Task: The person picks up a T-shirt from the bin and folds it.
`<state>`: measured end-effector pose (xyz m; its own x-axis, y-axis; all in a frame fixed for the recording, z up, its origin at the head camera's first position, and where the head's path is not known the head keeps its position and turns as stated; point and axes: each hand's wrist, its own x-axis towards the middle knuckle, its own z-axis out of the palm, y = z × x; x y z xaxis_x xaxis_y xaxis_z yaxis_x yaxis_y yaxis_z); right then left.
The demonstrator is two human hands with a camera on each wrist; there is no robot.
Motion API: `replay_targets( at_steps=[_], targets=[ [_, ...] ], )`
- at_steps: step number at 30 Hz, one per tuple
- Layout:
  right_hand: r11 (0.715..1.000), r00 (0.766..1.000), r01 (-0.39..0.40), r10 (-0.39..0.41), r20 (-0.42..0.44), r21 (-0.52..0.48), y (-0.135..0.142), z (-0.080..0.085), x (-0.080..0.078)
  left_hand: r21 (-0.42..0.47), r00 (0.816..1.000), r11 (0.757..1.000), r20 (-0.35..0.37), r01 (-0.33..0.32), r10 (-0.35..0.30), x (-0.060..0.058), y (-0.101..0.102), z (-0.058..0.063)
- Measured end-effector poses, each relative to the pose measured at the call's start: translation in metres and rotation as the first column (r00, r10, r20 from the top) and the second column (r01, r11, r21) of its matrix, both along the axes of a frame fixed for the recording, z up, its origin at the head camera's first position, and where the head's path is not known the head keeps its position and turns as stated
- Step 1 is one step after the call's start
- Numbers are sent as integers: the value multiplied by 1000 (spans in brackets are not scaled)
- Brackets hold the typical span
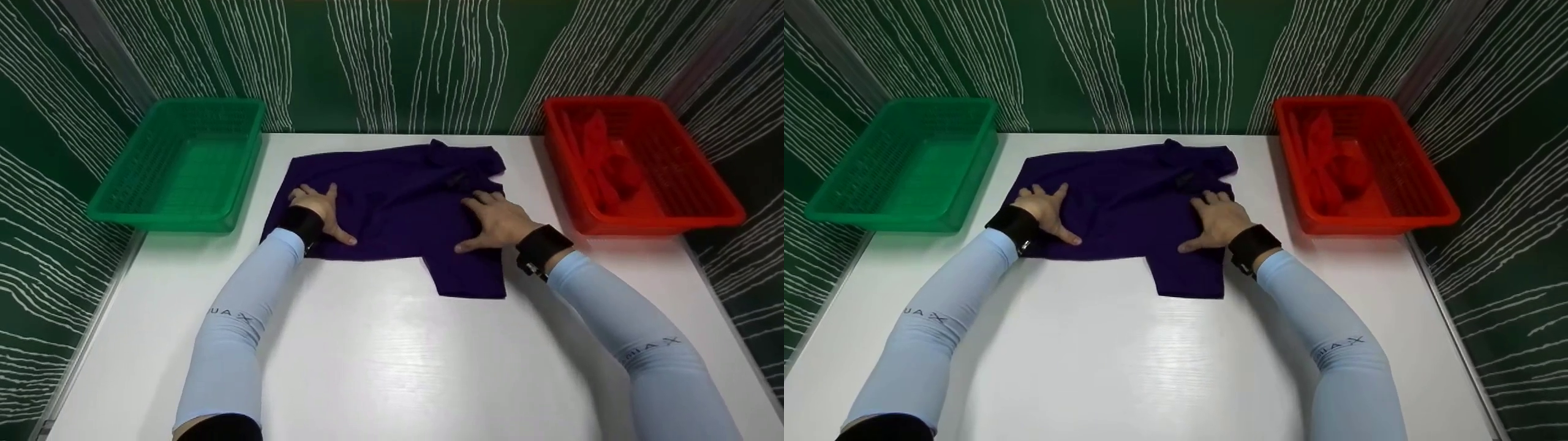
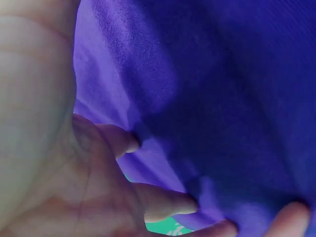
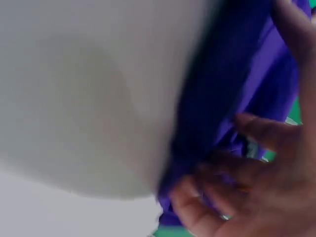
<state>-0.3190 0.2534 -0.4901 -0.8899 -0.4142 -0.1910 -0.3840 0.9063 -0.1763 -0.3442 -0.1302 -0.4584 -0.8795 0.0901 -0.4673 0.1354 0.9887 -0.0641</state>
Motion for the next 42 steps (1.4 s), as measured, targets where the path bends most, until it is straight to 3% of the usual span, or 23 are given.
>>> replay_targets(
  at_steps=[3,6,10,13,17,19,23,27,29,31,34,37,40,41,42],
  targets=[
    [987,997,35,-45,59,156,3,11,5,-64,999,997,0,47,-47,6,1,2],
    [970,996,15,-37,86,244,2,24,14,-60,998,996,-16,65,-66,11,1,3],
    [958,996,6,-31,84,287,-4,39,22,67,989,995,-130,72,-63,3,2,0],
    [957,998,17,-33,51,291,-7,43,21,188,979,976,-191,108,-72,-8,0,-6],
    [953,999,20,-29,23,303,-5,41,12,281,984,952,-157,123,-81,-18,-6,-12],
    [952,999,29,-41,33,306,-2,40,8,277,986,954,-142,118,-81,-23,-9,-13],
    [964,1000,13,-18,18,264,1,34,2,275,977,959,-211,71,-12,-39,-16,-21],
    [977,997,-79,75,23,198,-3,29,-1,301,944,953,-306,-30,127,-58,-34,-29],
    [978,994,-106,97,54,179,-5,29,-1,317,938,947,-314,-44,149,-63,-41,-28],
    [977,991,-114,100,89,182,-7,31,1,348,941,937,-313,-15,131,-66,-44,-27],
    [974,991,-105,85,107,199,-9,37,5,406,938,909,-342,92,58,-66,-41,-25],
    [983,993,-66,49,104,169,-10,43,5,534,950,834,-309,142,37,-63,-34,-19],
    [996,1000,-17,15,20,88,-7,45,-4,665,977,741,-207,97,58,-59,-27,-11],
    [998,1000,-2,4,-26,59,-5,44,-8,689,984,721,-168,71,64,-57,-25,-8],
    [999,997,8,-6,-78,33,-2,41,-13,693,988,719,-139,52,63,-56,-23,-5]
  ],
)
